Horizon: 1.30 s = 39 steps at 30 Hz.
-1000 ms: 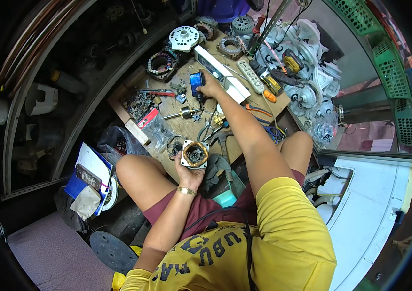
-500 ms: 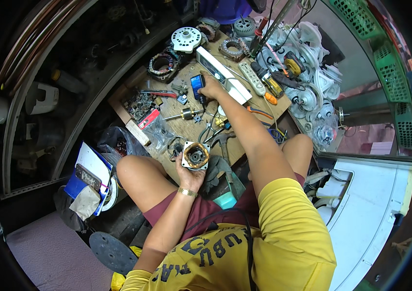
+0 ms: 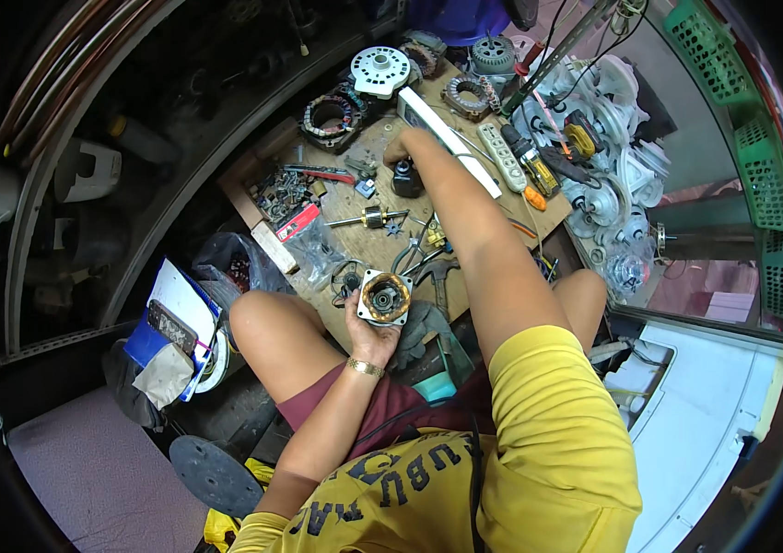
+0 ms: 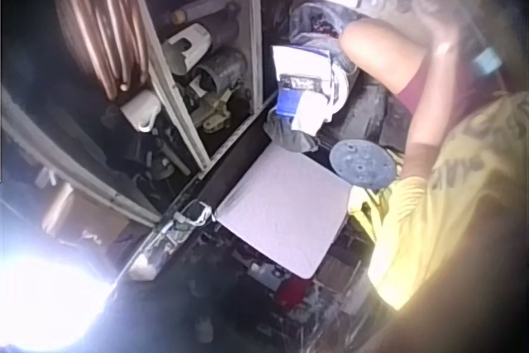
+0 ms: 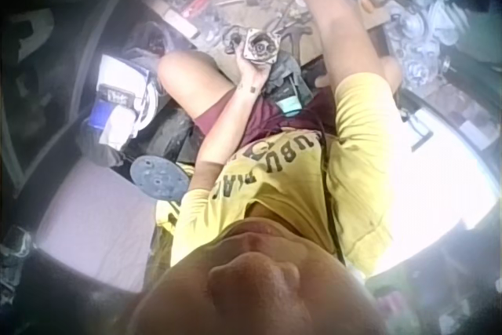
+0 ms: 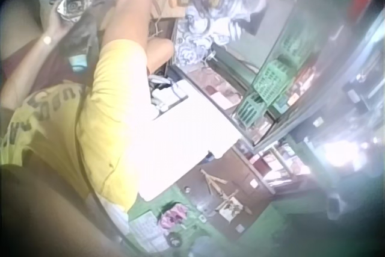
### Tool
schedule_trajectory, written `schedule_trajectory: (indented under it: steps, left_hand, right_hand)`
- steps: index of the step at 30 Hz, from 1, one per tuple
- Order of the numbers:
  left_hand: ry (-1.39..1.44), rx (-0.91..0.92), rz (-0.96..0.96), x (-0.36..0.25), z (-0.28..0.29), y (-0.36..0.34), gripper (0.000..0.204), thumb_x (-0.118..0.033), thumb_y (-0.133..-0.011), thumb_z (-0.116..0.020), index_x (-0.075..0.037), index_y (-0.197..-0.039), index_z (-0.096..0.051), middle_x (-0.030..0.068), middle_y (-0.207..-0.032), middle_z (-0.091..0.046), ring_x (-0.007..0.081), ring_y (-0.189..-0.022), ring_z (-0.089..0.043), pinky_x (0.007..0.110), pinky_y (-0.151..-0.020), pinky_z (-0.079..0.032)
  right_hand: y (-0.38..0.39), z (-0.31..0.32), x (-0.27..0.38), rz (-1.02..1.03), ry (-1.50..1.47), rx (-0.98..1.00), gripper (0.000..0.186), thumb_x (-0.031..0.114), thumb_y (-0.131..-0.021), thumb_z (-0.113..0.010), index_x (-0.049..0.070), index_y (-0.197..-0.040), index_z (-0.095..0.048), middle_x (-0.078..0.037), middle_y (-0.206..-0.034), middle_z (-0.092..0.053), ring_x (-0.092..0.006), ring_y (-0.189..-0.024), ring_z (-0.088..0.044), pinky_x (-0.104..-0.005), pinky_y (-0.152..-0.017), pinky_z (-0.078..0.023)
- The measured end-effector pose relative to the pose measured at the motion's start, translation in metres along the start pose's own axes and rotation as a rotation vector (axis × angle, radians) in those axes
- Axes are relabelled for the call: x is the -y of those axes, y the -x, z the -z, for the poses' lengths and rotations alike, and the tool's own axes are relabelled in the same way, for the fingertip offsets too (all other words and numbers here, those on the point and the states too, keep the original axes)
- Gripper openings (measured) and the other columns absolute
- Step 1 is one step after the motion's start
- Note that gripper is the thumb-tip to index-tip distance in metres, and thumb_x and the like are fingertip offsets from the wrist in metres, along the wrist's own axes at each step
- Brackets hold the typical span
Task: The person disassembles and cleans metal mechanical components of an appliance at a workshop bench using a screwdriver and a cloth, then examines the internal rotor and shaft assemblies.
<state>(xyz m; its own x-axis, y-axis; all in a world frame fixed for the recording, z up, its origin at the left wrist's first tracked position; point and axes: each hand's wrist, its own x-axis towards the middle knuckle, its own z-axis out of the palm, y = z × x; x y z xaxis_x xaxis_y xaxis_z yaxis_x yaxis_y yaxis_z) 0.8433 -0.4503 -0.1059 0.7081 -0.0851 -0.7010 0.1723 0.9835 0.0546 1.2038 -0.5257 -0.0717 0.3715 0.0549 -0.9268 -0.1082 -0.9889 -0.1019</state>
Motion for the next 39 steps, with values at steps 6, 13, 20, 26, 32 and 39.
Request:
schedule_trajectory:
  steps: [6, 13, 20, 26, 32, 39]
  left_hand:
    - [0.01, -0.018, 0.001, 0.002, -0.003, -0.002, 0.048, -0.043, -0.097, -0.051, -0.006, -0.125, -0.062, 0.0105, -0.123, -0.067, 0.0285, -0.115, -0.065, 0.046, -0.103, -0.051]
    - [0.0, -0.03, -0.004, -0.005, 0.001, -0.007, 0.048, -0.043, -0.097, -0.052, -0.006, -0.126, -0.062, 0.0105, -0.124, -0.067, 0.0276, -0.115, -0.065, 0.044, -0.104, -0.051]
    - [-0.009, -0.022, 0.004, -0.001, 0.0, -0.01, 0.05, -0.045, -0.097, -0.052, -0.006, -0.127, -0.061, 0.0106, -0.125, -0.067, 0.0278, -0.116, -0.064, 0.044, -0.104, -0.05]
    - [-0.023, -0.01, 0.005, -0.003, 0.001, -0.005, 0.051, -0.045, -0.098, -0.049, -0.005, -0.128, -0.06, 0.0117, -0.127, -0.066, 0.0285, -0.118, -0.063, 0.045, -0.106, -0.049]
    - [-0.009, 0.005, 0.033, 0.006, 0.002, -0.013, 0.052, -0.045, -0.099, -0.047, -0.004, -0.128, -0.06, 0.0127, -0.128, -0.065, 0.0295, -0.119, -0.062, 0.046, -0.106, -0.049]
    - [-0.045, 0.054, 0.014, -0.004, 0.019, -0.008, 0.054, -0.046, -0.098, -0.046, -0.004, -0.129, -0.06, 0.014, -0.129, -0.065, 0.0301, -0.119, -0.062, 0.046, -0.106, -0.049]
  right_hand:
    - [-0.026, 0.017, -0.016, 0.081, -0.33, -0.063, 0.04, 0.033, -0.087, -0.056, 0.0, -0.108, -0.062, -0.023, -0.102, -0.065, -0.0327, -0.075, -0.071, -0.046, -0.057, -0.064]
    - [-0.037, 0.01, 0.001, 0.057, -0.282, -0.244, 0.046, 0.031, -0.092, -0.051, -0.002, -0.125, -0.054, -0.026, -0.103, -0.064, -0.0387, -0.072, -0.07, -0.0503, -0.057, -0.061]
    - [0.011, 0.01, -0.034, 0.187, -0.266, -0.727, 0.059, 0.05, -0.089, -0.065, 0.003, -0.125, -0.059, -0.023, -0.097, -0.07, -0.0381, -0.08, -0.071, -0.0495, -0.068, -0.06]
    - [0.04, -0.126, 0.01, 0.81, 0.455, -0.891, 0.032, 0.014, -0.075, -0.075, 0.006, -0.105, -0.07, -0.016, -0.102, -0.069, -0.0352, -0.099, -0.067, -0.0453, -0.082, -0.058]
    - [-0.025, -0.165, 0.002, 0.71, 0.743, -0.987, 0.016, 0.012, -0.081, -0.068, 0.007, -0.096, -0.073, -0.013, -0.095, -0.071, -0.0296, -0.094, -0.07, -0.0423, -0.074, -0.059]
    - [0.086, -0.147, -0.019, 0.779, 0.344, -0.824, 0.028, 0.02, -0.078, -0.076, 0.001, -0.097, -0.072, -0.017, -0.094, -0.073, -0.0299, -0.088, -0.072, -0.0414, -0.077, -0.057]
